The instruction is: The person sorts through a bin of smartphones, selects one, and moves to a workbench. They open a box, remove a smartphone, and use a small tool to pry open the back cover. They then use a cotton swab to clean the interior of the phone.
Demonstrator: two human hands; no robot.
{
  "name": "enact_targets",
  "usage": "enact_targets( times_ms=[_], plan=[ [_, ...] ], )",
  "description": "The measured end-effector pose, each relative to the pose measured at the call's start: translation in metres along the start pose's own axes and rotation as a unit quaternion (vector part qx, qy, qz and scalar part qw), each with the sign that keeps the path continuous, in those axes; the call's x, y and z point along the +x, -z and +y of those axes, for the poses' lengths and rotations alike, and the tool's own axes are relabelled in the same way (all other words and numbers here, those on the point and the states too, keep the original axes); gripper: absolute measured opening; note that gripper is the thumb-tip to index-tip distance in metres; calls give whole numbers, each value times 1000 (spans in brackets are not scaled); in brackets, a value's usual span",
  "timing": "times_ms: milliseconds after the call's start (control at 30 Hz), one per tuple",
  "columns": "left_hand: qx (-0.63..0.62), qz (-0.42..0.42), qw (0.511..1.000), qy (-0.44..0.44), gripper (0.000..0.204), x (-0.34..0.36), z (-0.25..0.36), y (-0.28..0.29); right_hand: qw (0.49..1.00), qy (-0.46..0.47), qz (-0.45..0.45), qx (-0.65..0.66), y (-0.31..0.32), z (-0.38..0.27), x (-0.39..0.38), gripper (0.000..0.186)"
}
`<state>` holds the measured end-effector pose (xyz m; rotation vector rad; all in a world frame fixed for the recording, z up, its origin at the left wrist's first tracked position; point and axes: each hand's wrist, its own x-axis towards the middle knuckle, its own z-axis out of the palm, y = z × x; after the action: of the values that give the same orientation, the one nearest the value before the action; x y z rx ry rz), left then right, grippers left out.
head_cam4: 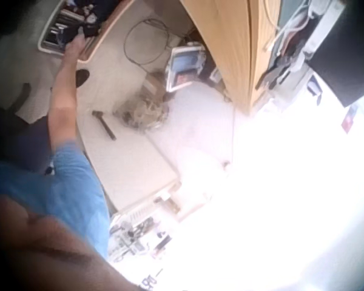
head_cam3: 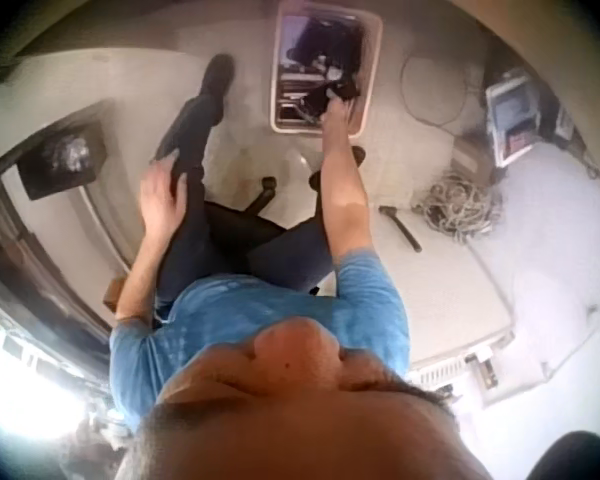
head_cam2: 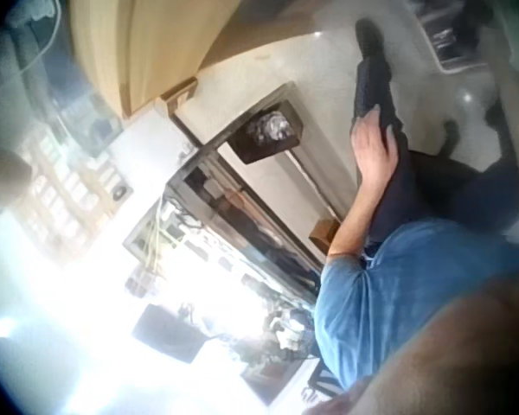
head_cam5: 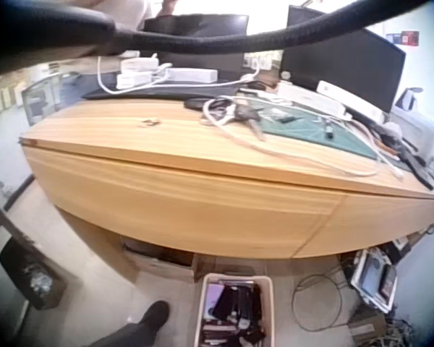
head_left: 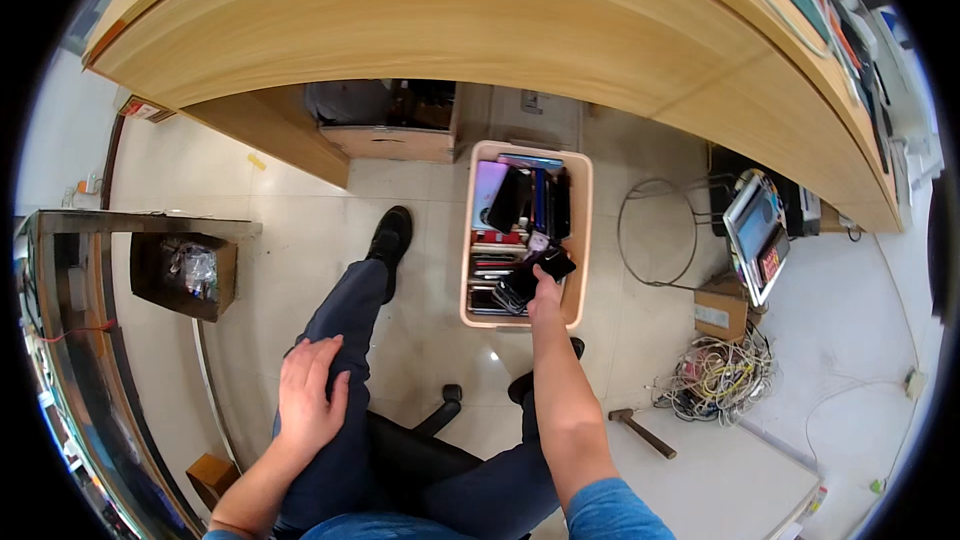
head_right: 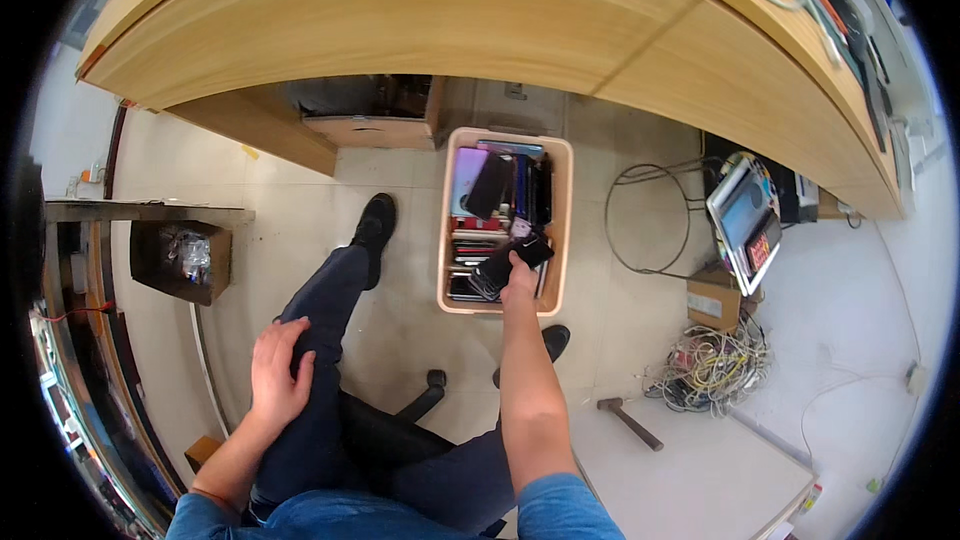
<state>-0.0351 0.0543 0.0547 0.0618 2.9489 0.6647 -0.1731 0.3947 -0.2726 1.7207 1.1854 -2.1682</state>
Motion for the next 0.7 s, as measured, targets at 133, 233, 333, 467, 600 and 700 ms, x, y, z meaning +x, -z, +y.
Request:
enact_targets(
  times_ms=[133,233,333,467,600,700],
  plan=[
    [-44,35,994,90,49,-2,-8,-14,976,85,177,-98,-30,51,37,39],
    [-66,35,988,136,47,-24,-13,-20,992,32,125,-13,-31,51,52,51],
    [-145,60,974,165,45,-46,-21,-31,905,161,211,-333,-8,38,50,67],
    [-154,95,956,230,39,-96,-22,-25,650,264,73,-708,-2,-11,-65,72],
    [-164,136,957,195,43,-162,-27,-4,596,362,-134,-704,44,-41,-59,56],
    [-97,175,956,213,58,-245,-35,-47,659,251,-251,-664,31,-19,-52,45]
  ],
)
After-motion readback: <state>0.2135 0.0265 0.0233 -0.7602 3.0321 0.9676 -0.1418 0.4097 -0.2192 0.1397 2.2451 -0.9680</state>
